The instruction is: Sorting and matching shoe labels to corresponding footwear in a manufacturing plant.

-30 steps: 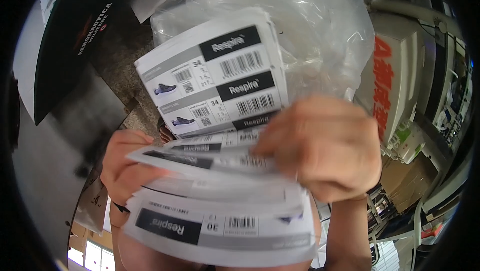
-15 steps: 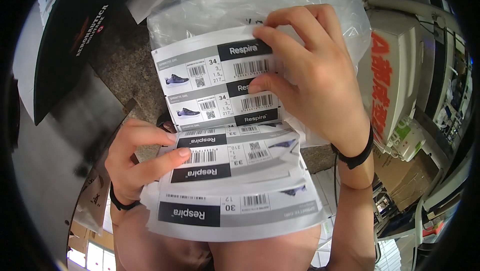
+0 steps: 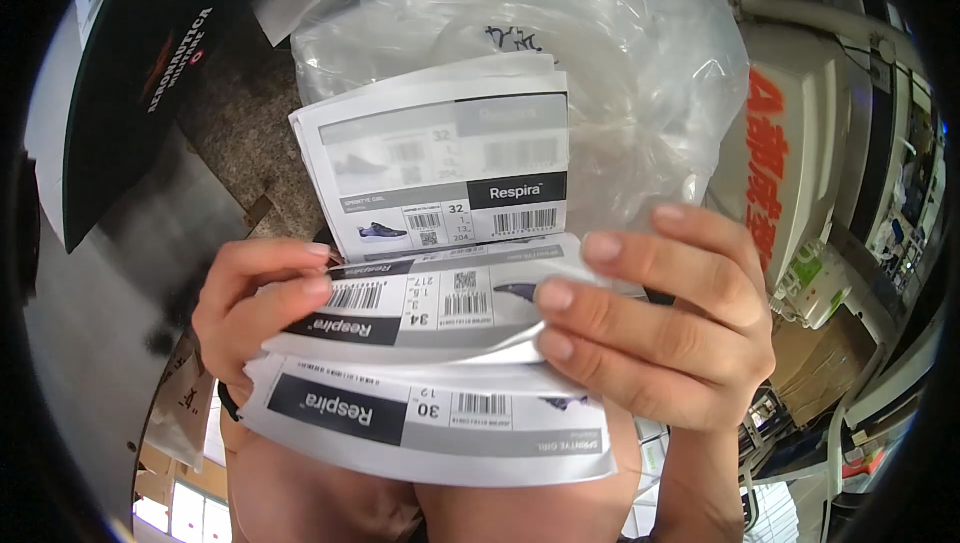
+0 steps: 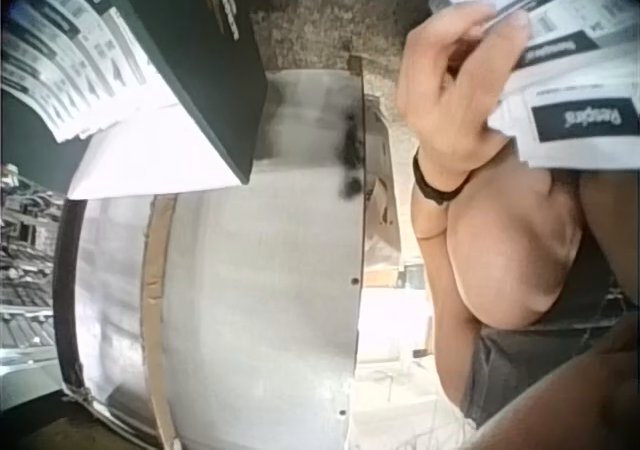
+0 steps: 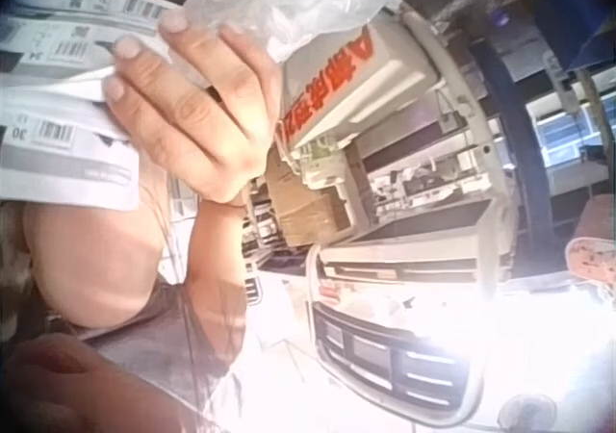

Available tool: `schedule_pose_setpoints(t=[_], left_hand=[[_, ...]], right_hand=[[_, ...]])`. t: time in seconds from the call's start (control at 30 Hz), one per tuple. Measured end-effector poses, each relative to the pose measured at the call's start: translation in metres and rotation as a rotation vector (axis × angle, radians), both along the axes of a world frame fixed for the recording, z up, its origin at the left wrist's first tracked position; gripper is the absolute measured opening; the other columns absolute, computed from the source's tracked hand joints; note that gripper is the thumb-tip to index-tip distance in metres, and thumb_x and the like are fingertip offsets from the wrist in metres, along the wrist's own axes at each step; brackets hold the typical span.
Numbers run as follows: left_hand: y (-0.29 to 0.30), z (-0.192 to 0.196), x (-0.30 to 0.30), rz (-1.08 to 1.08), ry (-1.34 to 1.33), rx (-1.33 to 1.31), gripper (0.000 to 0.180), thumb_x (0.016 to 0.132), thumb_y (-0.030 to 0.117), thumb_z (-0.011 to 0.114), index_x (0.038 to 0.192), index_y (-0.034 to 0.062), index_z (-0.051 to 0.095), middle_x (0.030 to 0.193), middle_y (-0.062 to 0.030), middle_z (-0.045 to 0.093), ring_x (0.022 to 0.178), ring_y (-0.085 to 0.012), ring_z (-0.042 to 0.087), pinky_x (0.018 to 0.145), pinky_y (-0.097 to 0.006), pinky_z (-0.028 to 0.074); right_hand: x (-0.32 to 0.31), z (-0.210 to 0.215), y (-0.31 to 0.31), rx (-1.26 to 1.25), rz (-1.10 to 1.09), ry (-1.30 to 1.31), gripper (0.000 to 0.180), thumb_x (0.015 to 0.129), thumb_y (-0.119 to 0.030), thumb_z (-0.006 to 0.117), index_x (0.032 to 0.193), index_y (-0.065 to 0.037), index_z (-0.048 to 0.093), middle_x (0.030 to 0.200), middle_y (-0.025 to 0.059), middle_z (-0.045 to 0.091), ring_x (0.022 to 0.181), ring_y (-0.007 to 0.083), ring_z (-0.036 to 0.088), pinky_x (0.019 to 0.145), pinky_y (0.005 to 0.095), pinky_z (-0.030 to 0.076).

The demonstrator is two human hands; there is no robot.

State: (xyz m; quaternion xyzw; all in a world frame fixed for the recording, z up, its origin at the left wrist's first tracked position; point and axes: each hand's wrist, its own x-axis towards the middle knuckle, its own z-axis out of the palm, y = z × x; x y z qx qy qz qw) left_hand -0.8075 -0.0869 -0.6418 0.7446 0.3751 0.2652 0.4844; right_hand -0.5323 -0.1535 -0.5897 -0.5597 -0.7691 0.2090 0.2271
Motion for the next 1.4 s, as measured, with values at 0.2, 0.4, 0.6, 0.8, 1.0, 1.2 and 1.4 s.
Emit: schedule_pose_setpoints(t=[0.2, 0.4, 0.6, 0.8, 1.0, 1.2, 1.4], left_hand=[[0.000, 0.000, -0.013, -0.215, -0.064, 0.081, 0.031, 0.065, -0.003, 0.074, 0.095, 0.0057, 0.072, 0.101, -0.0146, 0.066, 0.071, -0.0291, 0.065, 0.061, -0.032, 0.056], [-0.013, 0.003, -0.008, -0.145, -0.102, 0.233, 0.028, 0.064, 0.000, 0.074, 0.092, 0.0002, 0.072, 0.093, -0.0089, 0.063, 0.075, -0.0331, 0.067, 0.058, -0.030, 0.057], [-0.011, 0.004, -0.009, -0.192, -0.039, 0.348, 0.029, 0.065, 0.001, 0.073, 0.093, 0.0014, 0.072, 0.093, -0.0085, 0.062, 0.077, -0.0328, 0.068, 0.058, -0.029, 0.058], [-0.015, -0.009, -0.010, -0.106, -0.043, 0.246, 0.035, 0.064, 0.003, 0.075, 0.099, 0.0048, 0.072, 0.100, -0.0118, 0.062, 0.082, -0.0304, 0.067, 0.063, -0.031, 0.056], [-0.029, -0.007, -0.002, 0.311, -0.223, -0.495, 0.076, 0.072, 0.016, 0.082, 0.136, 0.0005, 0.045, 0.108, -0.0151, 0.063, 0.093, -0.0209, 0.062, 0.080, -0.033, 0.051], [-0.006, -0.011, -0.006, -0.091, -0.435, -0.551, 0.020, 0.078, 0.012, 0.072, 0.093, -0.0007, 0.072, 0.098, -0.0172, 0.067, 0.092, -0.0314, 0.067, 0.086, -0.041, 0.052], [-0.006, -0.014, -0.005, -0.213, -0.382, -0.389, 0.021, 0.071, 0.014, 0.072, 0.089, 0.0047, 0.075, 0.097, -0.0139, 0.069, 0.094, -0.0313, 0.067, 0.079, -0.037, 0.056]], right_hand=[[0.013, -0.031, 0.009, -0.304, 0.016, 0.917, 0.035, 0.079, -0.037, 0.074, 0.078, -0.003, 0.068, 0.079, 0.0076, 0.070, 0.081, 0.0248, 0.066, 0.075, 0.0314, 0.051], [0.010, -0.031, 0.027, -0.455, -0.080, 0.411, 0.060, 0.064, -0.038, 0.084, 0.104, 0.003, 0.069, 0.102, 0.0191, 0.068, 0.089, 0.0280, 0.068, 0.077, 0.0311, 0.052], [-0.009, -0.041, 0.032, -0.296, -0.329, 0.123, 0.074, 0.055, -0.036, 0.083, 0.118, -0.002, 0.066, 0.114, 0.0091, 0.057, 0.085, 0.0184, 0.054, 0.069, 0.0307, 0.044], [0.000, -0.056, 0.028, -0.091, -0.024, -0.074, 0.040, 0.062, 0.000, 0.077, 0.101, -0.008, 0.074, 0.104, 0.0074, 0.058, 0.077, 0.0215, 0.051, 0.064, 0.0312, 0.041], [-0.003, -0.043, 0.004, -0.331, -0.005, 0.721, 0.014, 0.069, 0.009, 0.071, 0.078, -0.002, 0.073, 0.096, 0.0135, 0.067, 0.113, 0.0384, 0.060, 0.102, 0.0463, 0.048], [0.021, -0.043, 0.015, -0.562, 0.319, 1.659, 0.020, 0.090, 0.001, 0.057, 0.071, 0.001, 0.063, 0.084, 0.0217, 0.066, 0.098, 0.0406, 0.067, 0.096, 0.0548, 0.051], [0.003, -0.043, 0.019, -0.245, -0.308, 0.909, 0.014, 0.086, -0.002, 0.063, 0.099, 0.002, 0.064, 0.113, 0.0161, 0.059, 0.086, 0.0234, 0.060, 0.076, 0.0369, 0.052]])
